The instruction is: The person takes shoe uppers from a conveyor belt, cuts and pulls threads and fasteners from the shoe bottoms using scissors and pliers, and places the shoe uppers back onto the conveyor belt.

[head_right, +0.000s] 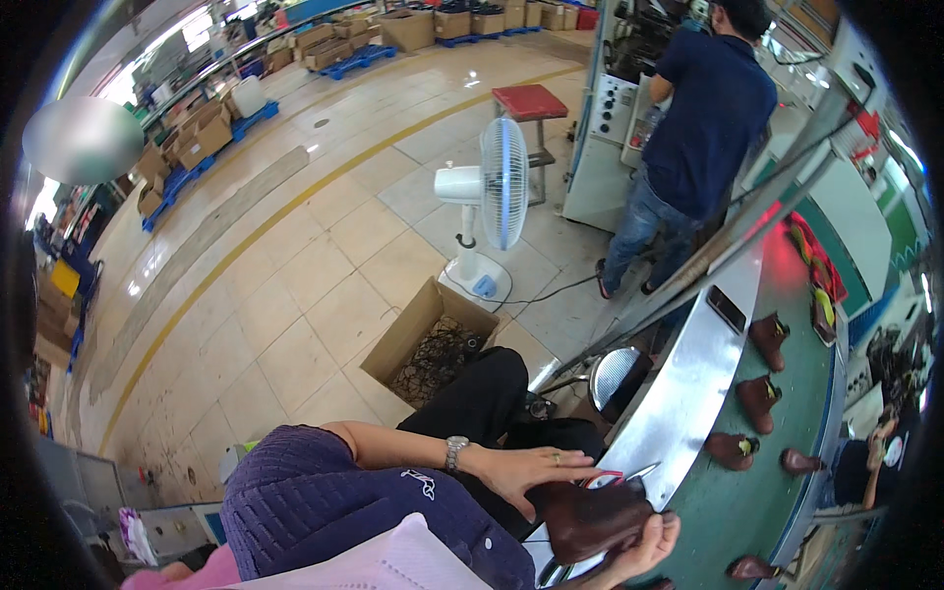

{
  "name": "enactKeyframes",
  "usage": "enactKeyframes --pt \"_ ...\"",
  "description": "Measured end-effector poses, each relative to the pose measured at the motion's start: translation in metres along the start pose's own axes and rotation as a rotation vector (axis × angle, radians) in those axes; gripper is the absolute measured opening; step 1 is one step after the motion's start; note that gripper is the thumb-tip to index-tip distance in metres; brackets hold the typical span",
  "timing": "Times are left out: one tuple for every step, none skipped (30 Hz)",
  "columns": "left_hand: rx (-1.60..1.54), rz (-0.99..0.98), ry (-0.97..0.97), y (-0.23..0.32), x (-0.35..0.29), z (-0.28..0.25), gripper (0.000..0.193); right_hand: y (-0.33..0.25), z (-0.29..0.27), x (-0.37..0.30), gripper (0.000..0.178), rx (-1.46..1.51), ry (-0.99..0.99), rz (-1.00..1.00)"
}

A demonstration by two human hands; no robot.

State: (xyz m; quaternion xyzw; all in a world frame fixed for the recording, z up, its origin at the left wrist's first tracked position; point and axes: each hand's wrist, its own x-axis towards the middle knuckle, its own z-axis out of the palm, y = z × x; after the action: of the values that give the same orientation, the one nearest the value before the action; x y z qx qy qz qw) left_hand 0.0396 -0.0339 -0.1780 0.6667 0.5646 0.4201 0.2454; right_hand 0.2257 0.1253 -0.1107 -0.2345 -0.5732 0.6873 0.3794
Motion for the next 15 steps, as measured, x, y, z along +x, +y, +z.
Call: enactKeyframes --pt "-0.122 0.047 0.013 0.010 0.004 -0.001 0.101 0.001 0.018 0.001 0.017 0.070 -0.083 0.033" --pt "-0.247 0.094 0.032 0.015 0.005 -0.001 0.103 0.014 0.030 0.006 0.017 0.085 -0.059 0.006" --pt "-0.251 0.090 0.045 0.014 0.002 -0.006 0.103 0.030 0.042 0.012 0.016 0.099 -0.029 -0.022" --pt "-0.262 0.090 0.089 0.012 -0.002 -0.015 0.101 0.033 0.056 0.014 0.011 0.106 -0.032 -0.011" --pt "-0.278 0.089 0.127 0.008 -0.006 -0.023 0.099 0.032 0.072 0.016 0.007 0.113 -0.030 0.002" --pt "-0.227 0.128 0.199 0.000 -0.014 -0.030 0.096 0.026 0.090 0.018 0.008 0.031 -0.083 0.046" --pt "-0.230 0.137 0.248 -0.001 -0.019 -0.042 0.096 0.020 0.106 0.019 0.016 -0.049 -0.124 0.088" --pt "-0.310 0.100 0.280 -0.006 -0.024 -0.050 0.098 0.021 0.117 0.021 0.028 -0.067 -0.244 0.017" --pt "-0.387 0.033 0.290 -0.011 -0.031 -0.059 0.098 0.025 0.125 0.024 0.042 -0.089 -0.363 -0.049" --pt "-0.392 -0.009 0.347 -0.019 -0.038 -0.064 0.101 0.036 0.130 0.026 0.052 -0.254 -0.448 -0.183" --pt "-0.464 -0.135 0.382 -0.021 -0.042 -0.066 0.102 0.037 0.134 0.023 0.063 -0.433 -0.530 -0.295" --pt "-0.251 -0.196 0.417 -0.027 -0.049 -0.077 0.102 0.036 0.144 0.022 0.069 -0.548 -0.560 -0.300" --pt "-0.308 -0.112 0.492 -0.038 -0.059 -0.079 0.104 0.031 0.162 0.014 0.074 -0.659 -0.608 -0.282" --pt "-0.260 -0.239 0.495 -0.028 -0.064 -0.090 0.106 0.031 0.172 0.009 0.073 -0.673 -0.585 -0.284" --pt "-0.399 -0.253 0.519 -0.031 -0.059 -0.094 0.108 0.041 0.178 0.012 0.072 -0.694 -0.556 -0.255"
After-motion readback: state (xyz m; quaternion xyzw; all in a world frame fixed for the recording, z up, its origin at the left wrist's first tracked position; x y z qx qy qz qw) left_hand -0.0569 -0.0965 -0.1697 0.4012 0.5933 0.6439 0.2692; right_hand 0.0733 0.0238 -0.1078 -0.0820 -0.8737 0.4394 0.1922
